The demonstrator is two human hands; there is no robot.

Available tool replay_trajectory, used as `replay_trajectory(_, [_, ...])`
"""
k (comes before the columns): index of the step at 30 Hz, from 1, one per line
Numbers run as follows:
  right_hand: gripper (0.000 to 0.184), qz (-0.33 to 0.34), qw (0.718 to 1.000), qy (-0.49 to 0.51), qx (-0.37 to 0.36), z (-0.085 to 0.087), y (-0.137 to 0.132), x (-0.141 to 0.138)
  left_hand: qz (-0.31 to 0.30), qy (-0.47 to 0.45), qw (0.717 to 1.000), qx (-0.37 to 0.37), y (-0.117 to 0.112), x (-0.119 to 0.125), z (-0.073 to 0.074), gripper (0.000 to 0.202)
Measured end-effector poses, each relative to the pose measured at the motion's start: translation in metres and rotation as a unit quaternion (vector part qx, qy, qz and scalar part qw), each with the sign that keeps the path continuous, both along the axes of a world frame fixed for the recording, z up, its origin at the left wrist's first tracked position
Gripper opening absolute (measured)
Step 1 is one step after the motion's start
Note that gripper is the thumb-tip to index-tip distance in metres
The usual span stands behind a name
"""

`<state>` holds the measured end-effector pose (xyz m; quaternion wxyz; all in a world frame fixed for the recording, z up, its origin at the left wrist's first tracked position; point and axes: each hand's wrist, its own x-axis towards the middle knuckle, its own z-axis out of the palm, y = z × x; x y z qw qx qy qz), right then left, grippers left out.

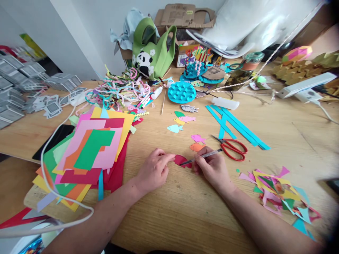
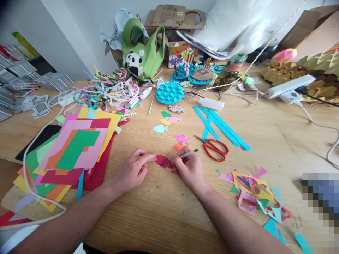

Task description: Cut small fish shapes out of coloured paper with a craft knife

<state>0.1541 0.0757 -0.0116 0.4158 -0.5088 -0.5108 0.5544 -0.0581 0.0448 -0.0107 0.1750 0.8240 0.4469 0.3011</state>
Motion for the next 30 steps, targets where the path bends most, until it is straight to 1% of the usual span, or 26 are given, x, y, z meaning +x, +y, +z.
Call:
replay_trajectory(5, [0.016, -0.012, 1.0, 0.01, 0.002, 0.0037, -0.0002, -0.0012, -0.002, -0.007, 1.0, 0.002, 0.0002, 0.0001, -0.0008, 0.053])
replay_trajectory(12, [0.016, -0.005, 1.0, -0.001, 0.001, 0.0, -0.0003, -0.0005, 0.001, -0.004, 1.0, -0.008, -0.0004, -0.0009, -0.0006, 0.054])
replay_trajectory(18, [0.016, -0.013, 1.0, 0.002, 0.004, 0.0009, -0.0007, -0.0008, 0.0, -0.005, 1.0, 0.001, 0.0006, 0.0005, -0.0012, 0.053])
replay_trajectory(24, [0.014, 0.002, 1.0, 0.005, 0.008, -0.0015, 0.0002, -0.0004, -0.002, -0.006, 1.0, 0.002, 0.0006, -0.0003, -0.0014, 0.053])
replay_trajectory(30, [0.016, -0.011, 1.0, 0.001, 0.008, 0.0017, -0.0007, -0.0014, 0.001, -0.001, 1.0, 0.0, 0.0001, -0.0006, -0.0019, 0.054])
